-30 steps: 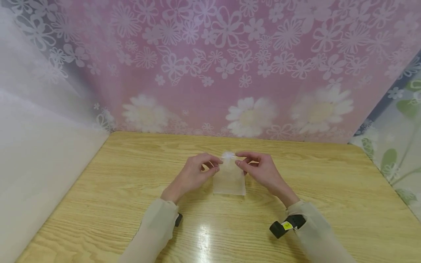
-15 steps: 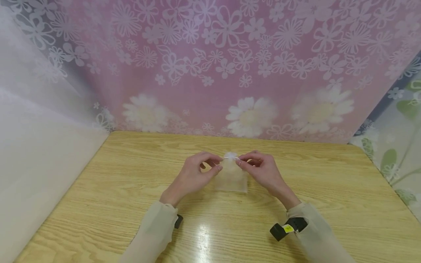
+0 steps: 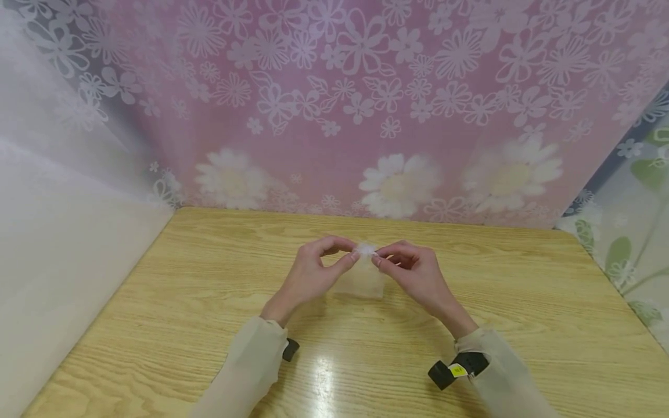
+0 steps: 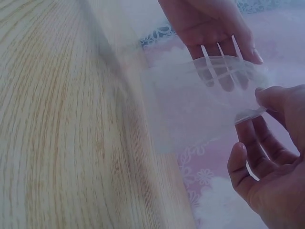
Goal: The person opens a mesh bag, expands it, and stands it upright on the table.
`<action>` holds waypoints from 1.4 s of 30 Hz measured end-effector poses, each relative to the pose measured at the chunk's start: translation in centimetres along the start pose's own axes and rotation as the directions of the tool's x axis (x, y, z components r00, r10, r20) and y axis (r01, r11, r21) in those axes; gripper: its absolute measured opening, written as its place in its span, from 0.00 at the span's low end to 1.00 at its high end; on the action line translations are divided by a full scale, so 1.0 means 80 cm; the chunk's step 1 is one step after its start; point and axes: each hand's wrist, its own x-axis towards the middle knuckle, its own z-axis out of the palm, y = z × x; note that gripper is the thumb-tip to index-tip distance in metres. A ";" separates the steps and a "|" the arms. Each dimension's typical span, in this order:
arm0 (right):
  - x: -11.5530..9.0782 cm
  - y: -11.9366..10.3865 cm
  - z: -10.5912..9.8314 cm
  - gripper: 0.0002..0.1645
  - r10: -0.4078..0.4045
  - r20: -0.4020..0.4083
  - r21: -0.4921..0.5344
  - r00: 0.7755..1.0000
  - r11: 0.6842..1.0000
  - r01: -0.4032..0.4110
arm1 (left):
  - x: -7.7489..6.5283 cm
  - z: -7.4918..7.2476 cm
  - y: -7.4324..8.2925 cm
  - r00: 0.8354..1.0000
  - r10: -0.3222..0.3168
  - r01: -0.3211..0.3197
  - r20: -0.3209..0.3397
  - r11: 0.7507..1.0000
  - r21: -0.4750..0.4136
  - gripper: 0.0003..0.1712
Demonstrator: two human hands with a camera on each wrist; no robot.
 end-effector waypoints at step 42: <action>-0.013 0.007 0.022 0.07 -0.129 -0.073 0.125 0.989 0.983 0.138 | -0.014 0.008 -0.005 0.997 0.002 0.010 0.073 0.985 -0.170 0.05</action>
